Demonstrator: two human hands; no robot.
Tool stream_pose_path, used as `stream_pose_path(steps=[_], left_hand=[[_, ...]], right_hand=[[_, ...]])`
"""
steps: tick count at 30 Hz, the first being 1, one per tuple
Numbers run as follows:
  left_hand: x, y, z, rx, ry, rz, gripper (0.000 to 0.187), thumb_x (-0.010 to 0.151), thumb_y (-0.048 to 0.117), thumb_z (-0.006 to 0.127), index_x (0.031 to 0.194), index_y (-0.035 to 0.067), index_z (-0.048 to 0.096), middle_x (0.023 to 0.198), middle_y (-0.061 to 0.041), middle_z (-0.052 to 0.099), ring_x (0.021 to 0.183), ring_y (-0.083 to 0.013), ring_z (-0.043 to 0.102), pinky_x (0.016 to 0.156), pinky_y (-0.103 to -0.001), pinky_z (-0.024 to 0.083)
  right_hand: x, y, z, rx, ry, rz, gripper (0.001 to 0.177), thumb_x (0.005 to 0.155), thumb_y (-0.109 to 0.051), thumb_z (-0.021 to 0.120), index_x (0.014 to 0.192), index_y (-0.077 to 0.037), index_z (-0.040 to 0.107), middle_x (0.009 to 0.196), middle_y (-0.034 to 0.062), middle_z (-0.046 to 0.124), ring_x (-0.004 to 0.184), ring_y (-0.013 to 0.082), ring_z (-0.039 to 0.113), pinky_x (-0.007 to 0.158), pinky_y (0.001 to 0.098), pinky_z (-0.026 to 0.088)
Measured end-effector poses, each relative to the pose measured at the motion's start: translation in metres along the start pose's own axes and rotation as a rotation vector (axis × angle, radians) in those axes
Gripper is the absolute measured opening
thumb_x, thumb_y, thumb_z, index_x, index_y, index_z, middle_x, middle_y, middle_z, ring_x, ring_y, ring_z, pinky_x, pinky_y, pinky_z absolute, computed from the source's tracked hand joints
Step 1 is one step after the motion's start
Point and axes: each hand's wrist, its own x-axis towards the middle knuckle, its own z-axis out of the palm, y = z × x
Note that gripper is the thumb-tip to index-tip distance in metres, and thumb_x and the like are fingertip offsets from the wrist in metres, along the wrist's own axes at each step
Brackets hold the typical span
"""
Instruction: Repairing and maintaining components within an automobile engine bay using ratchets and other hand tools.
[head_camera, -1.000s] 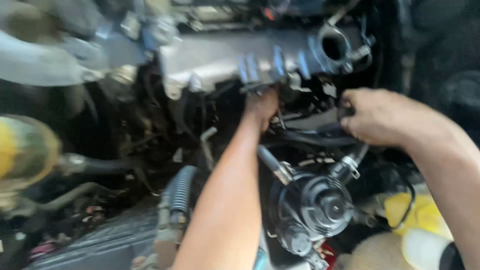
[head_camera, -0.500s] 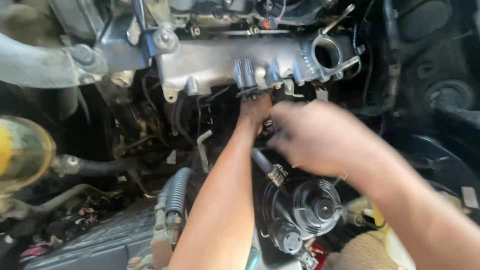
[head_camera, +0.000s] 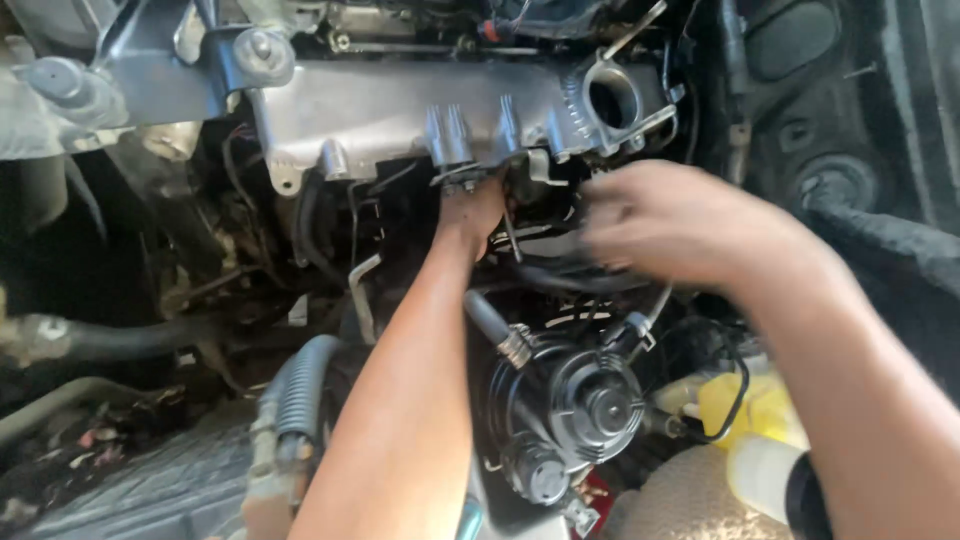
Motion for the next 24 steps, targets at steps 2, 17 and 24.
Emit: stream_pose_path(steps=[2, 17, 24], left_hand=[[0.001, -0.011, -0.004, -0.164, 0.019, -0.236, 0.042, 0.095, 0.023, 0.059, 0.133, 0.003, 0.059, 0.117, -0.014, 0.071, 0.098, -0.0237, 0.065, 0.079, -0.041, 0.053], [0.012, -0.04, 0.011, -0.23, -0.062, -0.173, 0.057, 0.104, 0.035, 0.05, 0.148, -0.001, 0.046, 0.151, -0.02, 0.047, 0.132, -0.0317, 0.043, 0.106, -0.042, 0.036], [0.001, -0.004, -0.009, -0.148, -0.113, -0.329, 0.055, 0.096, 0.028, 0.05, 0.146, 0.006, 0.055, 0.149, -0.012, 0.055, 0.13, -0.0251, 0.055, 0.107, -0.037, 0.044]], right_hand=[[0.003, -0.003, 0.001, -0.075, -0.008, 0.056, 0.028, 0.084, -0.028, 0.069, 0.106, -0.011, 0.073, 0.088, 0.0136, 0.075, 0.08, 0.0315, 0.071, 0.073, 0.0458, 0.058], [-0.023, -0.038, 0.009, 0.023, 0.147, -0.252, 0.027, 0.083, -0.023, 0.072, 0.105, -0.008, 0.07, 0.092, 0.0145, 0.076, 0.087, 0.0354, 0.071, 0.077, 0.0484, 0.055], [-0.008, 0.0, 0.008, -0.2, 0.081, 0.137, 0.034, 0.079, -0.016, 0.071, 0.113, -0.015, 0.071, 0.103, 0.0132, 0.073, 0.096, 0.0347, 0.07, 0.083, 0.0497, 0.056]])
